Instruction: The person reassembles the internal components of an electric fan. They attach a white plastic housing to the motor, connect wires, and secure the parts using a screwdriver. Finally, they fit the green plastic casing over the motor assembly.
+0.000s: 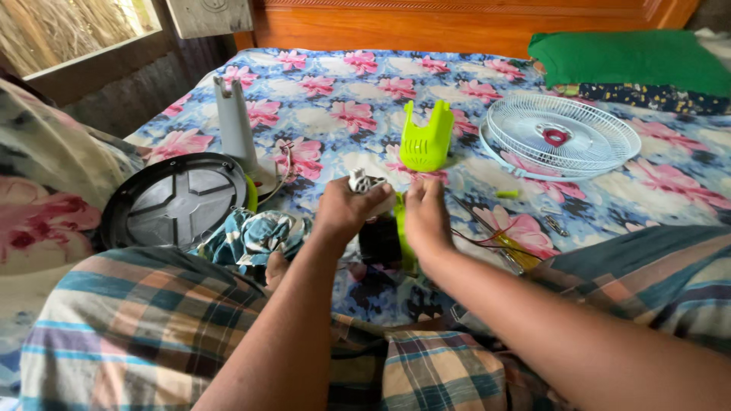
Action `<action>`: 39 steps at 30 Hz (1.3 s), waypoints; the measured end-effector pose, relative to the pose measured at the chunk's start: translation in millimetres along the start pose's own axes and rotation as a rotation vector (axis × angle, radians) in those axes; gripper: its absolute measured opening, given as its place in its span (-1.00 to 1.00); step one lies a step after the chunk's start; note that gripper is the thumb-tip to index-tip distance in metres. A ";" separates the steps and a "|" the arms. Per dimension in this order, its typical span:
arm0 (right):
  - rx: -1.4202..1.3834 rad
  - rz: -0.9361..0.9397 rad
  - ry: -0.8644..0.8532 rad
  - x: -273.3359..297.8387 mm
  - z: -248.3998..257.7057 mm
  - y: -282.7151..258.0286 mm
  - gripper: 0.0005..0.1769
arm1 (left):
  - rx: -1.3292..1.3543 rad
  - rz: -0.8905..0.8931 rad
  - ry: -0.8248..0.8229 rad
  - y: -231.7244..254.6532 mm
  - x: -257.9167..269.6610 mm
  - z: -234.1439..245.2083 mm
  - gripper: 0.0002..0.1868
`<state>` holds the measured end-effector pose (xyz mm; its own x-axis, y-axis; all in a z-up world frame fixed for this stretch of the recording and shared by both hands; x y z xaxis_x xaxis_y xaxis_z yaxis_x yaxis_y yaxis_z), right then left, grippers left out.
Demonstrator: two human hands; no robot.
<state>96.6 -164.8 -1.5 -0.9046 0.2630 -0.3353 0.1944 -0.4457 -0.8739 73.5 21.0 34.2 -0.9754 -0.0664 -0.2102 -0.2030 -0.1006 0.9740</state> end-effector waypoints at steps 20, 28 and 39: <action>0.055 0.402 -0.058 -67.7 -4.7 -8.0 -0.84 | -0.205 -0.106 0.355 16.2 24.0 -7.4 -0.47; -0.253 0.108 -0.388 -61.0 21.4 -30.9 -0.78 | -0.202 -0.026 0.385 16.7 19.3 -5.2 -0.46; -0.205 0.211 -0.482 -38.2 15.4 -65.6 -0.80 | -0.134 -0.082 0.355 12.1 21.6 -13.8 -0.35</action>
<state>112.5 -158.8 74.1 -0.8996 -0.2557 -0.3539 0.4164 -0.2587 -0.8716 51.1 4.6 40.2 -0.8611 -0.3899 -0.3263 -0.2437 -0.2469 0.9379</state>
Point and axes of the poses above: each hand's wrist, its own x-axis away from the middle knuckle, its own z-axis out of the back of the hand, y = z × x, the point moved 10 cm from there along -x, towards the middle knuckle, and after that the axes turned 1 degree about y, right-handed, at the moved point
